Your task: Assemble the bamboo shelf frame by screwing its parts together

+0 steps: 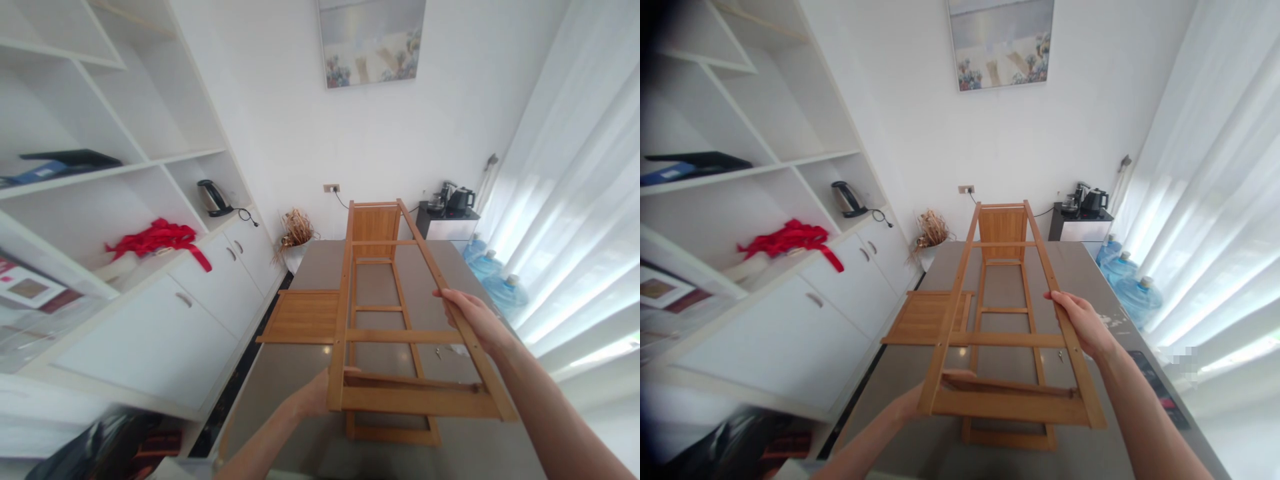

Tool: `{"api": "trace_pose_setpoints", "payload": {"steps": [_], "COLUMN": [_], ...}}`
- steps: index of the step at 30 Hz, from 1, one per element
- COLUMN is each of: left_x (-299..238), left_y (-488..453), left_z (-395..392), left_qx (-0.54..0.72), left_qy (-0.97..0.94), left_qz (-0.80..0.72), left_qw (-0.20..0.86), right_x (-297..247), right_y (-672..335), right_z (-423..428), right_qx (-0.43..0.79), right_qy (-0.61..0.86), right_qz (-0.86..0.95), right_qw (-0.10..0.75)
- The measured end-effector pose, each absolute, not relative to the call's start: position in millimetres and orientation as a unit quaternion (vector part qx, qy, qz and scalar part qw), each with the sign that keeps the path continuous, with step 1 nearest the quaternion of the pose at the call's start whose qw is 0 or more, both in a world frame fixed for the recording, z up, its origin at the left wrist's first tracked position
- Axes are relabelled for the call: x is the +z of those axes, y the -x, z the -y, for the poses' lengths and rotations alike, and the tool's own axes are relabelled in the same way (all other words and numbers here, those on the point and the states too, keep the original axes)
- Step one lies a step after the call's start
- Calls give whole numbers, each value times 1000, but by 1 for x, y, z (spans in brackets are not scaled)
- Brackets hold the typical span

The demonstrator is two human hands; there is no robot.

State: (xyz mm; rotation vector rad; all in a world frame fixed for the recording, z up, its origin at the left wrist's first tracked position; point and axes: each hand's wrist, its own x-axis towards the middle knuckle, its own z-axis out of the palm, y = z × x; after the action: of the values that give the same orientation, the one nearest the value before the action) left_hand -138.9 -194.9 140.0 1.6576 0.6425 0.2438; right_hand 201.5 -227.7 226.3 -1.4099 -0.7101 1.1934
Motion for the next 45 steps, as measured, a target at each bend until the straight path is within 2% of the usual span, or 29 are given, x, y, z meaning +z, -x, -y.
{"api": "trace_pose_setpoints", "payload": {"steps": [3, 8, 14, 21, 30, 45], "left_x": [164, 194, 202, 213, 223, 216], "left_y": [135, 122, 121, 122, 121, 124], "left_z": [201, 212, 213, 205, 205, 204], "left_qx": [160, 213, 212, 159, 159, 153], "left_qy": [-743, -662, -645, -693, -681, -673], "left_qz": [-274, -303, -297, -317, -303, -313], "left_qw": [589, 652, 671, 627, 647, 652], "right_x": [225, 222, 223, 222, 225, 225], "right_y": [-202, -203, -203, -203, -199, -200], "right_z": [227, 227, 227, 226, 229, 229], "right_qx": [500, 475, 471, 491, 479, 461], "right_qy": [598, 610, 610, 598, 614, 621], "right_qz": [307, 328, 335, 324, 324, 335], "right_qw": [547, 543, 542, 544, 538, 539]}}
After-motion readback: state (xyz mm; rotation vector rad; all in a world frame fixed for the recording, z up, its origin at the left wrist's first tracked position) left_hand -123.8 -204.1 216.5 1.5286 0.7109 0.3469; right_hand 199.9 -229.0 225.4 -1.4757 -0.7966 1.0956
